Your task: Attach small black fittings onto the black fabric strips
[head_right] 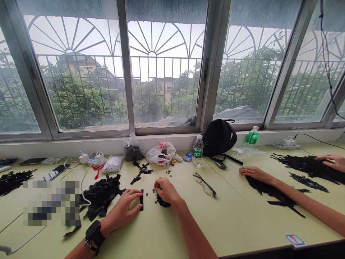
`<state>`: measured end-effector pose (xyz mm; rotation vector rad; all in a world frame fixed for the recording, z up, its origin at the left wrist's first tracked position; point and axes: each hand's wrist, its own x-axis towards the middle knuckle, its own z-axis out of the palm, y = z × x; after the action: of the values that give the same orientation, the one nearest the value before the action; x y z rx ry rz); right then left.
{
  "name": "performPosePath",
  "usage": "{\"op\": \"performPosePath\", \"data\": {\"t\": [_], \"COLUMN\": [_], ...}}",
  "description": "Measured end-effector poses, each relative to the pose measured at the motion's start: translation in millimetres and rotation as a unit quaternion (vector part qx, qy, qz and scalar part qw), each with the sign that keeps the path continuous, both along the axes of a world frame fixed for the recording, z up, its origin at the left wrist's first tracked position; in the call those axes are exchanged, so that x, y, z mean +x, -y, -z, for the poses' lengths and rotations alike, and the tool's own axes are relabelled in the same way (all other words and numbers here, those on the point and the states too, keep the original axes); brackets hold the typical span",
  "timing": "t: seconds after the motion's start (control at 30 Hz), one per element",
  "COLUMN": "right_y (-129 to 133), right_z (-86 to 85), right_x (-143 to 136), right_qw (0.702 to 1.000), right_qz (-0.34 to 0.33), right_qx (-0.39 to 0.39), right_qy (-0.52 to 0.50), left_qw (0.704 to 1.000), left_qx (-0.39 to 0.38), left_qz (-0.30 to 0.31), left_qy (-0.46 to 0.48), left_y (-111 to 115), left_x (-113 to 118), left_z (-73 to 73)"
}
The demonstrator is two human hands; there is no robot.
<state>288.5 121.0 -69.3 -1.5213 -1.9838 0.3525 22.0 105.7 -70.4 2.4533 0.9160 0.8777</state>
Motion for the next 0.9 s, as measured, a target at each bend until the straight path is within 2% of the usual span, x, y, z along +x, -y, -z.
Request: {"op": "performPosePath", "data": {"t": [0.2, 0.37, 0.63, 0.77, 0.9], "right_y": [-1, -4, 3, 9, 11], "right_z": [0.5, -8.5, -26.6, -35.2, -37.2], "right_x": [-1, -6, -24, -27, -24], "right_qw": [0.999, 0.988, 0.915, 0.885, 0.871], "right_qz": [0.032, 0.022, -0.103, -0.125, -0.132], "right_qx": [0.011, 0.051, -0.053, -0.062, -0.067], "right_qy": [-0.003, -0.146, -0.386, -0.444, -0.469], "left_qw": [1.000, 1.000, 1.000, 1.000, 1.000], "left_qx": [-0.004, -0.002, 0.002, 0.004, 0.001], "left_qz": [0.000, 0.000, 0.003, 0.005, 0.004], "left_qy": [-0.002, -0.001, -0.006, -0.002, -0.005], "left_y": [1, 2, -1, -2, -1], "left_x": [0, 0, 0, -1, -1], "left_z": [-1.3, -1.6, 2.3, 3.3, 3.2]}}
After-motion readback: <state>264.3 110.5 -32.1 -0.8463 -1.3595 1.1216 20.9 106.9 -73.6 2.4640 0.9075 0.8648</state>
